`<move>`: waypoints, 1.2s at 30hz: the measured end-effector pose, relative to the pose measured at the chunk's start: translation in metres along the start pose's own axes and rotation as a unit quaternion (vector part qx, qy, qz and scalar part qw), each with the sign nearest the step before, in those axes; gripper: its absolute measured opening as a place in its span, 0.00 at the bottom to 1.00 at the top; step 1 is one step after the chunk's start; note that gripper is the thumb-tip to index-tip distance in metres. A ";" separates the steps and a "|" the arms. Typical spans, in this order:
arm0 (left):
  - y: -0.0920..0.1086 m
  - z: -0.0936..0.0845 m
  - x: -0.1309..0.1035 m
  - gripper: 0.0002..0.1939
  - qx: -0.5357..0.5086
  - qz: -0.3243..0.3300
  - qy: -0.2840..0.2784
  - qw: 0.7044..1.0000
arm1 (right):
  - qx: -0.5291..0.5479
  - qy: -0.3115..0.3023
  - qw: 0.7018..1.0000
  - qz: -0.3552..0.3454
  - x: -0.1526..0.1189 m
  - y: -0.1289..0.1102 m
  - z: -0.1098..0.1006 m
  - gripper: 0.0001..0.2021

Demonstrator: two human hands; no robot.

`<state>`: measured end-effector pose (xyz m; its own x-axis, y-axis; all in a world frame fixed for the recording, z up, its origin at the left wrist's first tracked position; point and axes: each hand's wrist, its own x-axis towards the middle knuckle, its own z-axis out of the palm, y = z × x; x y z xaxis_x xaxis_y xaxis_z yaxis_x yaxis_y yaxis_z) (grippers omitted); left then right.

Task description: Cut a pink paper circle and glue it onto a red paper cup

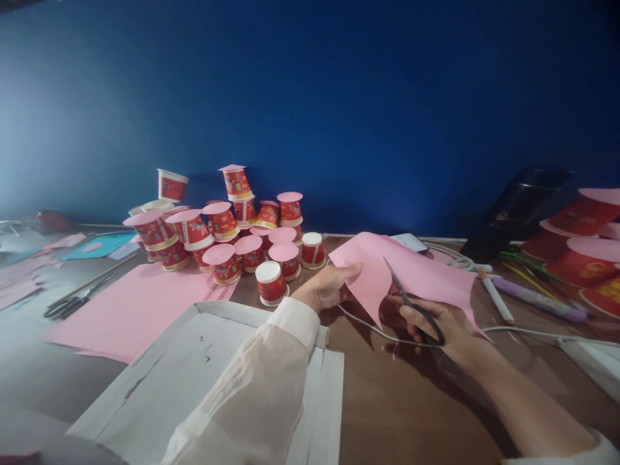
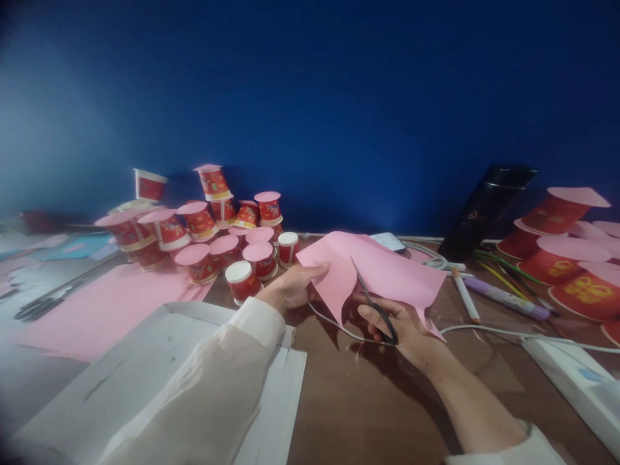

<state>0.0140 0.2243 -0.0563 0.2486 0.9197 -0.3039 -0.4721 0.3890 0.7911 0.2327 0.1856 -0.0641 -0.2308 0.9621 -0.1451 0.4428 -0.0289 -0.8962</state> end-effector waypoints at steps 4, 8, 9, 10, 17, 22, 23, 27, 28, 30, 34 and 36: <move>0.000 -0.001 0.001 0.05 -0.004 -0.005 -0.006 1.000 | 0.006 0.032 0.999 -0.016 -0.002 0.000 0.001 0.26; -0.001 -0.003 0.003 0.03 -0.008 -0.003 -0.014 1.000 | 0.031 -0.007 0.999 -0.006 0.002 0.007 -0.001 0.27; -0.001 -0.003 0.002 0.03 -0.007 -0.002 -0.014 1.000 | 0.032 -0.017 0.999 0.000 0.004 0.009 -0.002 0.27; -0.001 -0.003 0.002 0.03 -0.005 -0.001 -0.012 1.000 | 0.033 -0.025 0.999 0.004 0.006 0.011 -0.003 0.27; 0.002 -0.002 -0.001 0.06 0.018 -0.003 -0.007 1.000 | 0.050 -0.030 0.998 0.003 0.008 0.015 -0.005 0.27; 0.004 -0.002 -0.003 0.06 0.024 0.000 -0.008 1.000 | 0.059 -0.042 0.997 0.008 0.008 0.017 -0.005 0.25; 0.005 -0.002 -0.004 0.07 0.026 0.001 -0.009 1.000 | 0.060 -0.048 0.997 0.004 0.009 0.018 -0.005 0.24; 0.006 -0.002 -0.005 0.08 0.035 0.000 -0.011 0.999 | 0.043 -0.048 0.998 -0.012 0.009 0.018 -0.007 0.22; 0.006 -0.002 -0.005 0.08 0.036 0.000 -0.011 0.999 | 0.036 -0.049 0.998 -0.012 0.008 0.017 -0.007 0.22; 0.006 -0.002 -0.006 0.08 0.036 0.003 -0.013 0.999 | 0.027 -0.052 0.998 -0.008 0.007 0.015 -0.009 0.22; 0.008 -0.003 -0.006 0.08 0.045 -0.004 -0.018 0.999 | 0.026 -0.039 0.999 0.001 0.006 0.012 -0.009 0.25; 0.008 -0.005 -0.005 0.08 0.042 -0.003 -0.022 0.999 | 0.030 -0.034 0.999 -0.002 0.007 0.013 -0.007 0.27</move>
<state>0.0051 0.2231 -0.0509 0.2894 0.9134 -0.2864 -0.3987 0.3870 0.8314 0.2427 0.1936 -0.0743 -0.2917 0.9418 -0.1670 0.3898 -0.0424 -0.9199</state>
